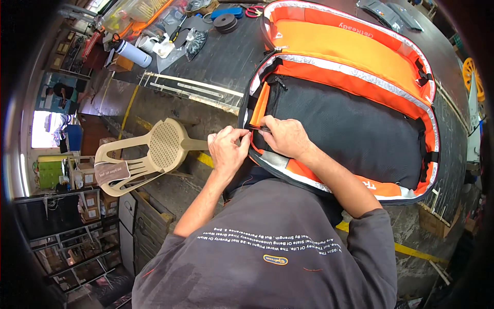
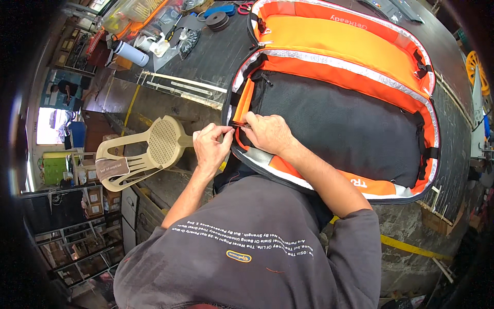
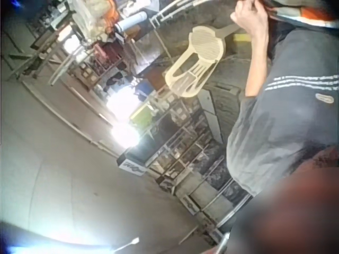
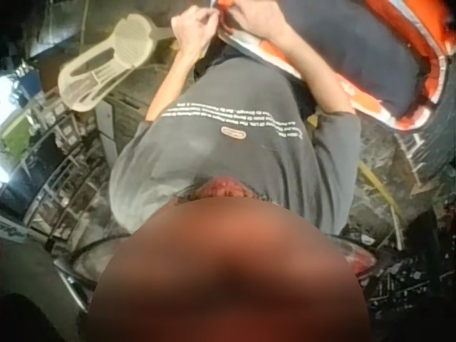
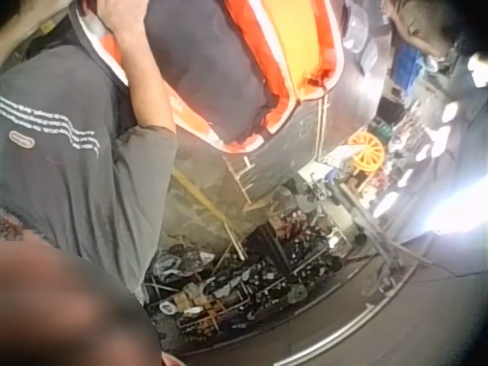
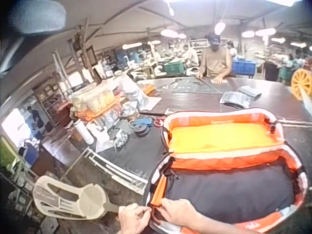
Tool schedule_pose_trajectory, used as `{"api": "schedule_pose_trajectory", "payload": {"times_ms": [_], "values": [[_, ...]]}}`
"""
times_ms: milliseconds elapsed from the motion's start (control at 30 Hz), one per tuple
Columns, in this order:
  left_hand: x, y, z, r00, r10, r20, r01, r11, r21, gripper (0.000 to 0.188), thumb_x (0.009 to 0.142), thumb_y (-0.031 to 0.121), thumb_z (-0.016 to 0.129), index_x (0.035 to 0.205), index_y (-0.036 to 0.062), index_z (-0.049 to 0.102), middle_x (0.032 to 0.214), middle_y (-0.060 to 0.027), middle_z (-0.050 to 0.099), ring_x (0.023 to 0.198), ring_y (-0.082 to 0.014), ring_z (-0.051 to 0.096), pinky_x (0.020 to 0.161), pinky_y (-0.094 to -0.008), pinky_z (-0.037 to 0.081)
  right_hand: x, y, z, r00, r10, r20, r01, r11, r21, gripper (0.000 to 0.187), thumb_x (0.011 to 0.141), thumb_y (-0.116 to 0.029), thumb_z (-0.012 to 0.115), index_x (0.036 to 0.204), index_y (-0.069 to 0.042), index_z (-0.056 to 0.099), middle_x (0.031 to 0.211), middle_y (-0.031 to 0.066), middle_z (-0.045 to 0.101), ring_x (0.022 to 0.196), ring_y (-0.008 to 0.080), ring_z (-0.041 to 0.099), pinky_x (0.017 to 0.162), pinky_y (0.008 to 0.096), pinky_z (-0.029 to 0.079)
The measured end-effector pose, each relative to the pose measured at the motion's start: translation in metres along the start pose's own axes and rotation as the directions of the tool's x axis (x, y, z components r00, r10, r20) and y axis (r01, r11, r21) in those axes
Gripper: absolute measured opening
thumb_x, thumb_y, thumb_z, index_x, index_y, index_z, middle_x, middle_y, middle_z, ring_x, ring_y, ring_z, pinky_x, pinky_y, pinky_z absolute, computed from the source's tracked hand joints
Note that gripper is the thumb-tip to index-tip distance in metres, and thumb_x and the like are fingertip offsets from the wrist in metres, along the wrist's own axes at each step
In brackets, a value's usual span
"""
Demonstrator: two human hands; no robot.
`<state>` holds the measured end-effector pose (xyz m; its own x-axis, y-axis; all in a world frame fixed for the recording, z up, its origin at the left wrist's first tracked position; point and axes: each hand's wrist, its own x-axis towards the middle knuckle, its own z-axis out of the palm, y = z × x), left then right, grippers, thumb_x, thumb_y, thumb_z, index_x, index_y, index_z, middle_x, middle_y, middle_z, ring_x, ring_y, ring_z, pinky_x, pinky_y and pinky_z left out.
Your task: Inspecting and trimming loose threads on a manufactured orange trauma bag at a workshop bench.
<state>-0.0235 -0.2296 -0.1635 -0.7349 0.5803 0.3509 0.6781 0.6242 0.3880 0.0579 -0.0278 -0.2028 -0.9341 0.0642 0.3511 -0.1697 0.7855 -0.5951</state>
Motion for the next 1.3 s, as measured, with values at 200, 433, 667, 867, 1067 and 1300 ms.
{"api": "schedule_pose_trajectory", "payload": {"times_ms": [200,433,667,867,1067,1300], "values": [[0.000,-0.004,0.002,0.999,0.020,-0.038,-0.022,0.997,-0.069,0.009,0.088,0.021,0.085,0.085,0.0124,0.082,0.067,-0.0002,0.056,0.062,-0.0197,0.057,0.068,-0.0385,0.037,0.004,0.002,-0.009,0.997,-0.075,-0.017,0.074,0.996,-0.048,0.031,0.097,-0.035,0.075,0.114,-0.010,0.065,0.098,0.0100,0.070,0.088,0.0316,0.073,0.078,0.0463,0.056],[0.001,-0.003,-0.003,0.999,-0.034,-0.014,0.031,0.989,-0.147,0.011,0.088,0.018,0.083,0.084,0.0092,0.079,0.066,-0.0035,0.057,0.059,-0.0228,0.058,0.062,-0.0403,0.039,0.019,-0.004,-0.034,0.955,-0.282,-0.094,0.256,0.941,-0.222,0.035,0.090,-0.032,0.082,0.117,-0.013,0.071,0.090,0.0021,0.063,0.082,0.0226,0.061,0.073,0.0392,0.043],[0.002,-0.003,-0.004,0.999,-0.046,0.000,0.045,0.978,-0.201,0.008,0.087,0.016,0.081,0.086,0.0084,0.080,0.067,-0.0048,0.060,0.058,-0.0234,0.059,0.061,-0.0405,0.041,0.020,-0.002,-0.030,0.951,-0.301,-0.078,0.275,0.932,-0.236,0.026,0.090,-0.030,0.082,0.108,-0.012,0.074,0.087,0.0014,0.063,0.081,0.0218,0.061,0.072,0.0381,0.043],[0.001,-0.005,-0.003,0.998,-0.053,0.018,0.055,0.981,-0.188,0.008,0.086,0.017,0.082,0.088,0.0090,0.081,0.067,-0.0045,0.060,0.060,-0.0240,0.060,0.063,-0.0403,0.042,0.019,-0.001,-0.018,0.921,-0.385,-0.061,0.348,0.882,-0.317,0.019,0.090,-0.027,0.082,0.099,-0.013,0.073,0.084,-0.0007,0.062,0.077,0.0188,0.061,0.071,0.0369,0.044],[0.001,-0.007,-0.003,0.988,-0.109,0.105,0.126,0.977,-0.173,0.008,0.087,0.020,0.083,0.089,0.0129,0.081,0.075,-0.0026,0.067,0.071,-0.0245,0.067,0.072,-0.0410,0.043,0.021,0.003,-0.007,0.921,-0.389,-0.027,0.346,0.848,-0.402,0.013,0.092,-0.024,0.076,0.096,-0.015,0.068,0.085,-0.0015,0.064,0.079,0.0165,0.066,0.071,0.0366,0.046],[0.002,-0.010,0.003,1.000,0.010,0.004,-0.009,0.985,-0.170,0.009,0.089,0.019,0.081,0.091,0.0102,0.082,0.071,-0.0031,0.065,0.067,-0.0245,0.065,0.070,-0.0406,0.044,0.028,0.008,-0.003,0.923,-0.373,-0.096,0.313,0.871,-0.378,0.013,0.092,-0.026,0.078,0.097,-0.016,0.071,0.085,-0.0021,0.065,0.078,0.0172,0.065,0.071,0.0370,0.046]]}}
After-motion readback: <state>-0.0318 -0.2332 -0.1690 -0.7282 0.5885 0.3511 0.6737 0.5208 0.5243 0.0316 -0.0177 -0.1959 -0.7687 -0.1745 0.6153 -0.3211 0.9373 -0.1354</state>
